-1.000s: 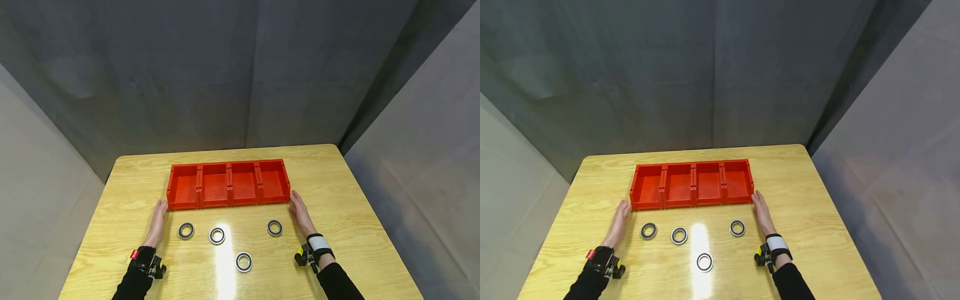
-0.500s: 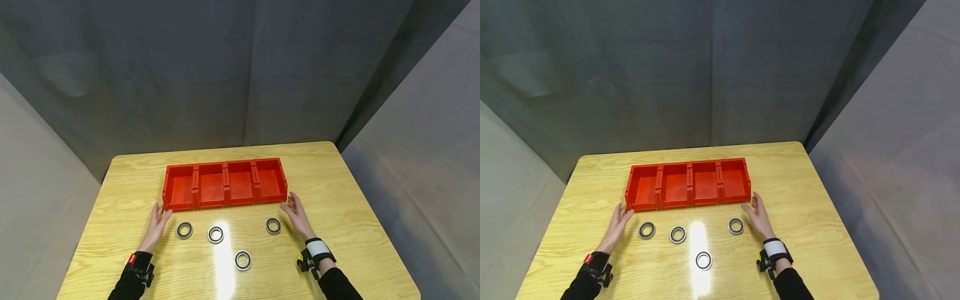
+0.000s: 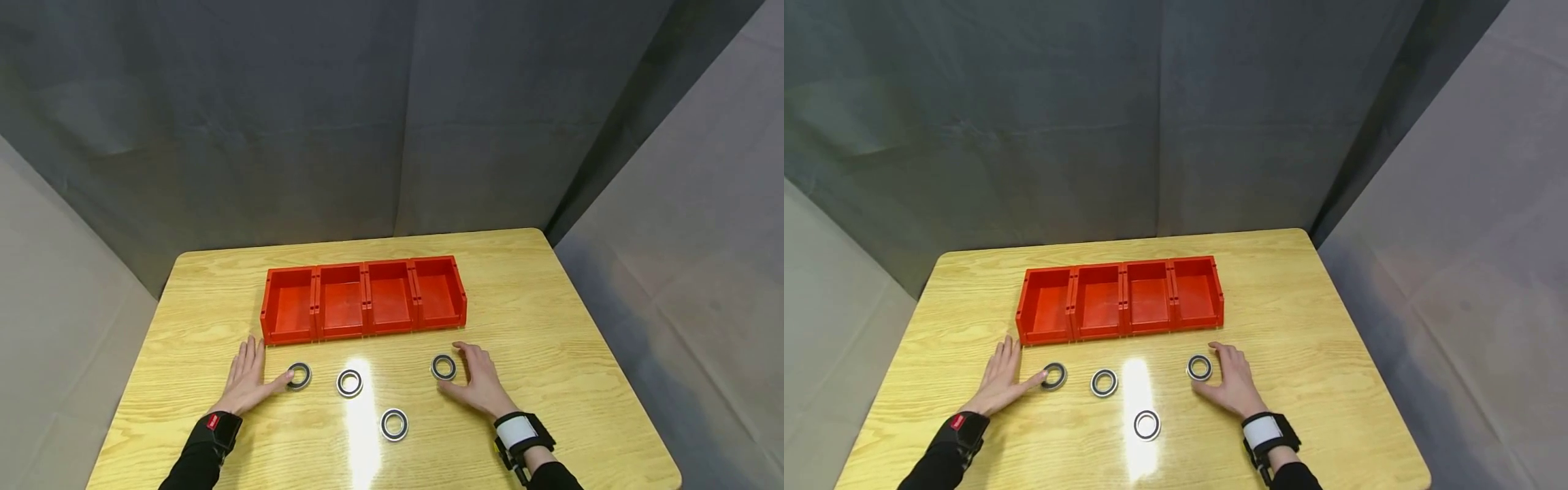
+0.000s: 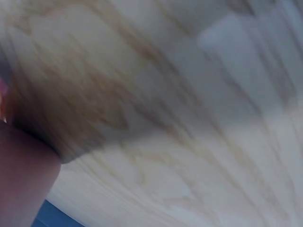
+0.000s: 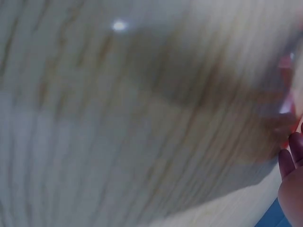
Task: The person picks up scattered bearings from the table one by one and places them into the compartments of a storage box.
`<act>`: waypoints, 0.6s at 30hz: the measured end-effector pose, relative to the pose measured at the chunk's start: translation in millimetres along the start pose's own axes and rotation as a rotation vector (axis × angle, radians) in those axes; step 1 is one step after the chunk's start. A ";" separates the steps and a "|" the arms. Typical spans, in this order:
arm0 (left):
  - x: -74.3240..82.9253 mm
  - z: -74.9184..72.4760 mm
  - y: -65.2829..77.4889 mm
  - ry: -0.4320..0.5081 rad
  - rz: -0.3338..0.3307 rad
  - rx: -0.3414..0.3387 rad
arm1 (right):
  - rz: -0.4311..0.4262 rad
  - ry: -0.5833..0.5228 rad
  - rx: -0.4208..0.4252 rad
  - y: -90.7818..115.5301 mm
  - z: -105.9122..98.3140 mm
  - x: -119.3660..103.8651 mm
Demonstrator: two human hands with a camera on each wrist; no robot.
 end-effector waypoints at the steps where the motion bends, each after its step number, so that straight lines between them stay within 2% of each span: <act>1: 0.1 0.7 0.9 -0.006 0.014 0.002 | -0.008 0.018 -0.008 0.3 1.7 -1.5; 4: 3.1 2.3 4.5 -0.022 0.072 0.021 | -0.031 0.066 -0.016 0.2 5.0 -5.2; 8: 6.3 4.6 8.8 -0.022 0.115 0.029 | -0.077 0.119 -0.003 -0.6 6.5 -10.6; 14: 4.3 6.6 7.2 -0.095 0.079 0.013 | -0.206 0.183 0.052 -1.9 5.0 -24.6; 18: 2.3 8.0 6.0 -0.143 0.057 0.025 | -0.239 0.200 0.063 -1.9 5.6 -28.4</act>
Point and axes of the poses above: each hand's wrist, its own y-axis away from the middle knuckle, its own z-axis out of the palm, x = y × z, the point moved 10 cm from there along -y, towards the middle knuckle, and after that the axes turned 7 degrees about -z, right-handed, at the moved point
